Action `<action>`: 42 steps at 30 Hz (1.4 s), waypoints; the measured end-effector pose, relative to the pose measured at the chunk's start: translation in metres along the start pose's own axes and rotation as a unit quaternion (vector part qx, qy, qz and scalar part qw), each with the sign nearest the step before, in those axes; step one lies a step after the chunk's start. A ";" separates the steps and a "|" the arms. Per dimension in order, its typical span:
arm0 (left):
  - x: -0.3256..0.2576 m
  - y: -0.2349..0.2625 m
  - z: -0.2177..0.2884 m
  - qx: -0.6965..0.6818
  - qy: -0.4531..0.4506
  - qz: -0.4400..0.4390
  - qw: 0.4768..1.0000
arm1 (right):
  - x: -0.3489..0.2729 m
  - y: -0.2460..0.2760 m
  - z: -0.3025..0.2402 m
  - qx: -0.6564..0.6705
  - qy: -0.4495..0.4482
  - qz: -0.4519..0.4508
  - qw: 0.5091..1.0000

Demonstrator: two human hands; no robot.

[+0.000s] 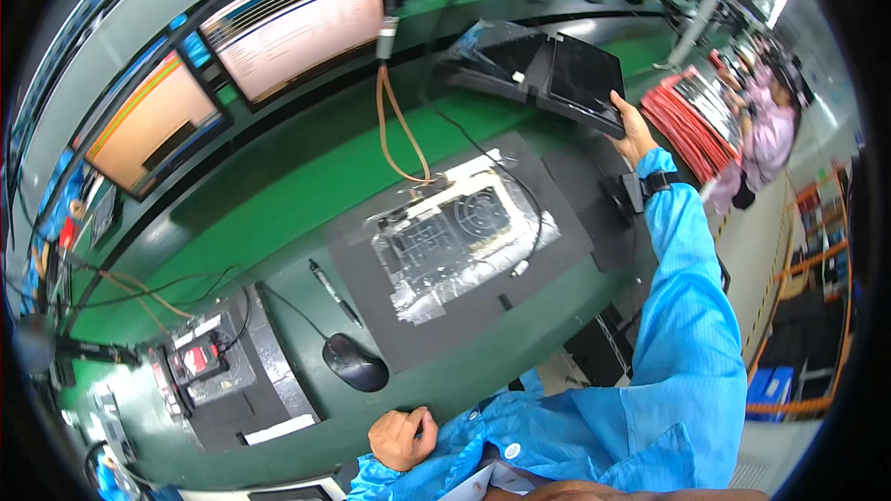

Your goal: Testing and labeling electronic tablets at a factory workstation.

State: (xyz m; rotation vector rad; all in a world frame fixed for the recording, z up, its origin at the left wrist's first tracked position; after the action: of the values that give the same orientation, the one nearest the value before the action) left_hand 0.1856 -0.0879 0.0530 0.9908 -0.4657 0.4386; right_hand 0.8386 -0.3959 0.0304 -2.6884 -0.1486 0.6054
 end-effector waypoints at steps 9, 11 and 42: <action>-0.001 -0.001 0.003 0.003 -0.004 0.007 1.000 | -0.146 0.121 0.023 0.170 0.132 0.083 0.973; -0.001 -0.001 0.003 0.000 -0.009 0.002 1.000 | -0.177 0.148 0.029 0.182 0.142 0.093 0.969; -0.030 0.078 -0.029 -0.013 0.042 0.083 0.996 | -0.226 0.011 0.069 -0.593 0.452 0.199 0.636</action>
State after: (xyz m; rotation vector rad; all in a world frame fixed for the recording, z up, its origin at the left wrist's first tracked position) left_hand 0.1232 -0.0301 0.0761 0.9089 -0.4783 0.6196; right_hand 0.6048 -0.4243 0.0571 -3.8485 0.5333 -1.3396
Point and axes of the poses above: each hand's wrist, its own x-axis towards the middle knuckle, its own y-axis out of the back of the hand, z = x × y, the point moved 10 cm from there along x, towards the middle knuckle, and after that the axes turned 8 degrees about -y, right-handed, at the moved point
